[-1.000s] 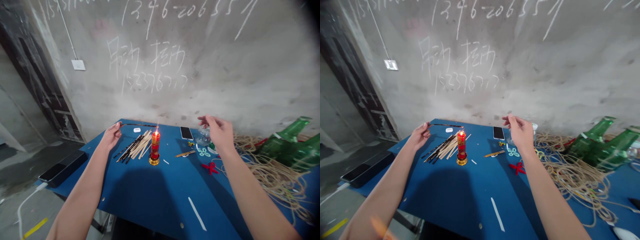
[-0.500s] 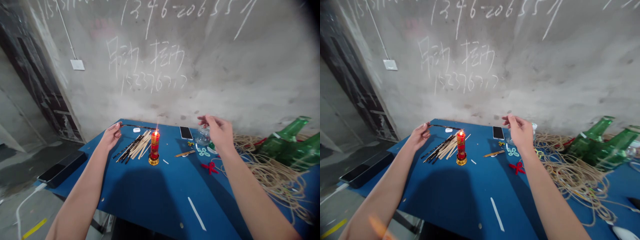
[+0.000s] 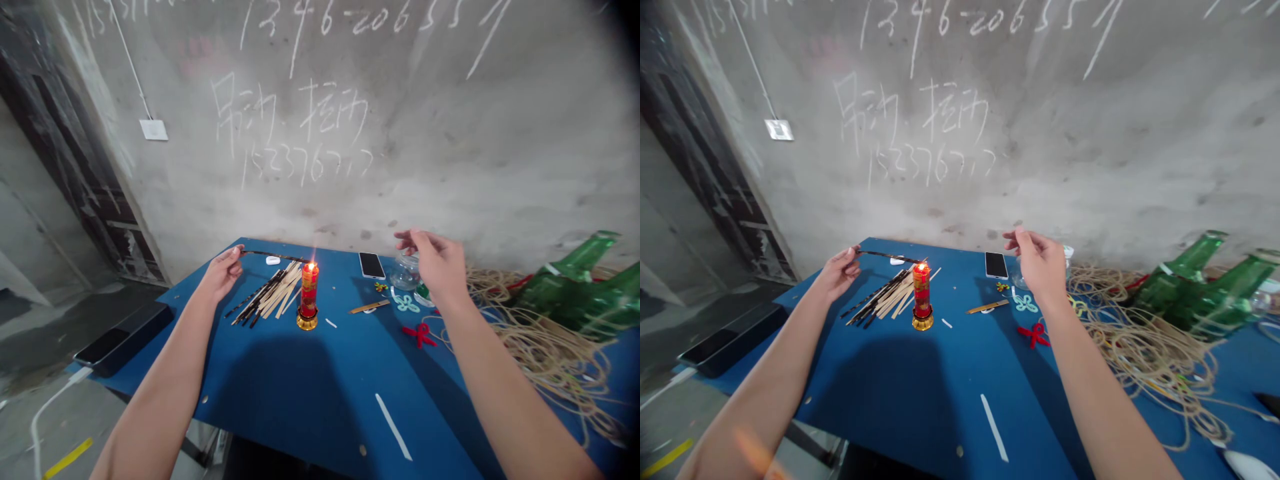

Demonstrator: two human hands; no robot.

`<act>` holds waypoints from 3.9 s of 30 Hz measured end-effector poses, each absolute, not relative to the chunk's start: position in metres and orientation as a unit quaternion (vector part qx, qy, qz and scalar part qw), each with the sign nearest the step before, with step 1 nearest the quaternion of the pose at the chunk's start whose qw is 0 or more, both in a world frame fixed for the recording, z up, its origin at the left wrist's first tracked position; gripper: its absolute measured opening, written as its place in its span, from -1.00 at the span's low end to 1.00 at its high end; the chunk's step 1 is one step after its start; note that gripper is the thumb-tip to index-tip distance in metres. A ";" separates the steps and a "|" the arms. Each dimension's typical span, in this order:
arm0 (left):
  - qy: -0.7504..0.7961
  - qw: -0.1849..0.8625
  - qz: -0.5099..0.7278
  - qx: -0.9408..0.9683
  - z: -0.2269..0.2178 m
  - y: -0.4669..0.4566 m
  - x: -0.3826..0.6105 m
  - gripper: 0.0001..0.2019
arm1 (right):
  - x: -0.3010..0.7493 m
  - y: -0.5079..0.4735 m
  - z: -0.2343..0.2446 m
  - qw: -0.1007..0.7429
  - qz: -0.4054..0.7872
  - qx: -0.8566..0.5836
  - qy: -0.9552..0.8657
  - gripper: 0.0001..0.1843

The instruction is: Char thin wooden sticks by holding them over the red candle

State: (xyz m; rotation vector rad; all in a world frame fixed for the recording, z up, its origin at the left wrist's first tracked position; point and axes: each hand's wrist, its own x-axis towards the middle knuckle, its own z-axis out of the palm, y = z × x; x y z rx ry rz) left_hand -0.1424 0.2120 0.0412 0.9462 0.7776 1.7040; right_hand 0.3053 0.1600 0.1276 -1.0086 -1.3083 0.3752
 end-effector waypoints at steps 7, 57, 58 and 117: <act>0.322 0.497 0.704 0.393 0.042 0.212 -0.142 -0.59 | 0.306 0.160 0.127 0.661 0.164 -0.446 -0.581 -0.62; 0.325 0.499 0.702 0.391 0.041 0.212 -0.142 -0.60 | 0.304 0.155 0.132 0.658 0.164 -0.460 -0.574 -0.64; 0.325 0.499 0.702 0.391 0.042 0.212 -0.142 -0.59 | 0.304 0.155 0.132 0.658 0.166 -0.459 -0.573 -0.64; 0.260 0.324 0.687 0.596 0.096 0.108 -0.018 -0.78 | 0.244 0.067 0.155 0.344 -0.054 -0.407 -0.844 -0.90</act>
